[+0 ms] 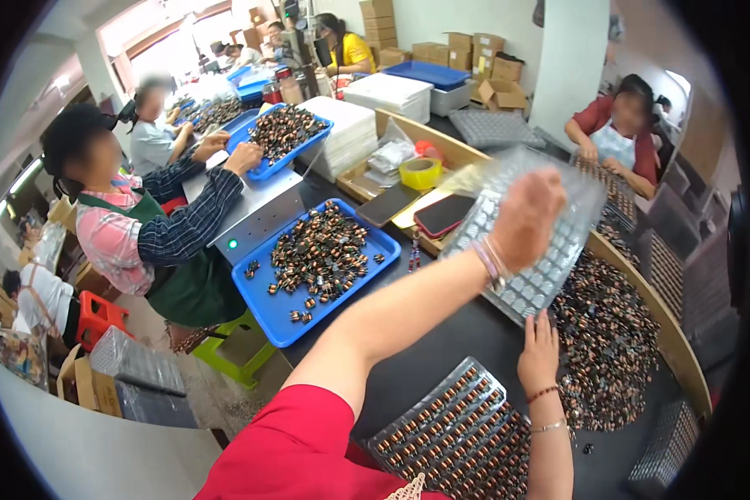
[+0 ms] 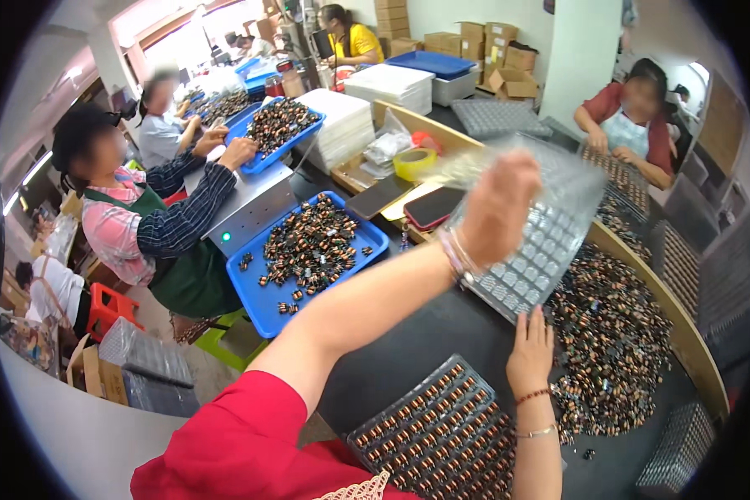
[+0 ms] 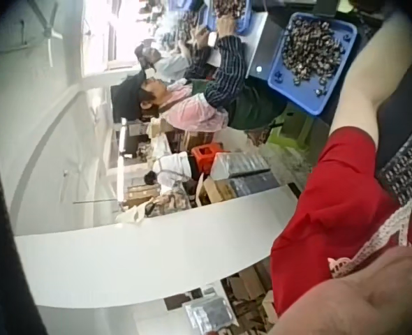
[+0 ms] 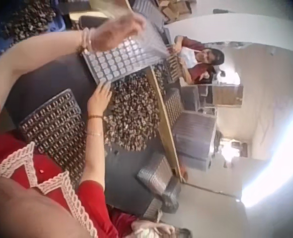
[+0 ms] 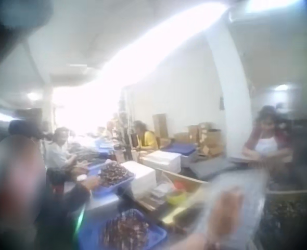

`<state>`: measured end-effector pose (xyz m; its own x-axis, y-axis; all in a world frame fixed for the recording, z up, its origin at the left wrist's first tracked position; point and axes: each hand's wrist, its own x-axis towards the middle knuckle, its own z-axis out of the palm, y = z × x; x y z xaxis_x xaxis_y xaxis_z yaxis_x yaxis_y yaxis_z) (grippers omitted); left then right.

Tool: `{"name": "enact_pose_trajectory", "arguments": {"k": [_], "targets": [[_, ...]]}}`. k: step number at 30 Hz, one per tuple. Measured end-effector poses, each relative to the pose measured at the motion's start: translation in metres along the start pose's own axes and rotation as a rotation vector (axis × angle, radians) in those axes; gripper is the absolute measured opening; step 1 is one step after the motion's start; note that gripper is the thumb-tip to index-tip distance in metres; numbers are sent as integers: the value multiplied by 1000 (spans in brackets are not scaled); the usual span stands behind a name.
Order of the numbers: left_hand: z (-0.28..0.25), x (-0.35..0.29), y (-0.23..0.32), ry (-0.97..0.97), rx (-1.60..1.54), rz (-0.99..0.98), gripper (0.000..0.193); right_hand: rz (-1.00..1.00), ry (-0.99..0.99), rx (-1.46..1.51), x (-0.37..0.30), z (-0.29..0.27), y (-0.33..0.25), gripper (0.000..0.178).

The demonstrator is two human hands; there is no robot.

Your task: The person places electronic components into the slots of a plastic tray, sets the filled tray aside onto a stack, and begins inserting components into an empty plastic tray.

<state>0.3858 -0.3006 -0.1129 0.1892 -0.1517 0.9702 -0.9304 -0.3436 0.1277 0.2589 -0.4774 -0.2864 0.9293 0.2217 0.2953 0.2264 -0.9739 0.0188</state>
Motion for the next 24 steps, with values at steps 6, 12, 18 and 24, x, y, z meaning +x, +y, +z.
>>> {"name": "enact_pose_trajectory", "arguments": {"k": [6, 12, 18, 24], "targets": [[-101, 71, 72, 502, -312, -136, 15, 279, 255, 626, -15, -70, 13, 53], [-172, 26, 110, 305, -871, -1025, 20, 507, 640, 2104, -133, -131, 66, 59], [-169, -57, 130, -97, -939, -1417, 19, 492, 474, 2162, -260, -199, -13, 74], [-141, -150, 137, -288, -882, -1768, 19, 795, 422, 1870, -324, -177, -67, 84]]}}
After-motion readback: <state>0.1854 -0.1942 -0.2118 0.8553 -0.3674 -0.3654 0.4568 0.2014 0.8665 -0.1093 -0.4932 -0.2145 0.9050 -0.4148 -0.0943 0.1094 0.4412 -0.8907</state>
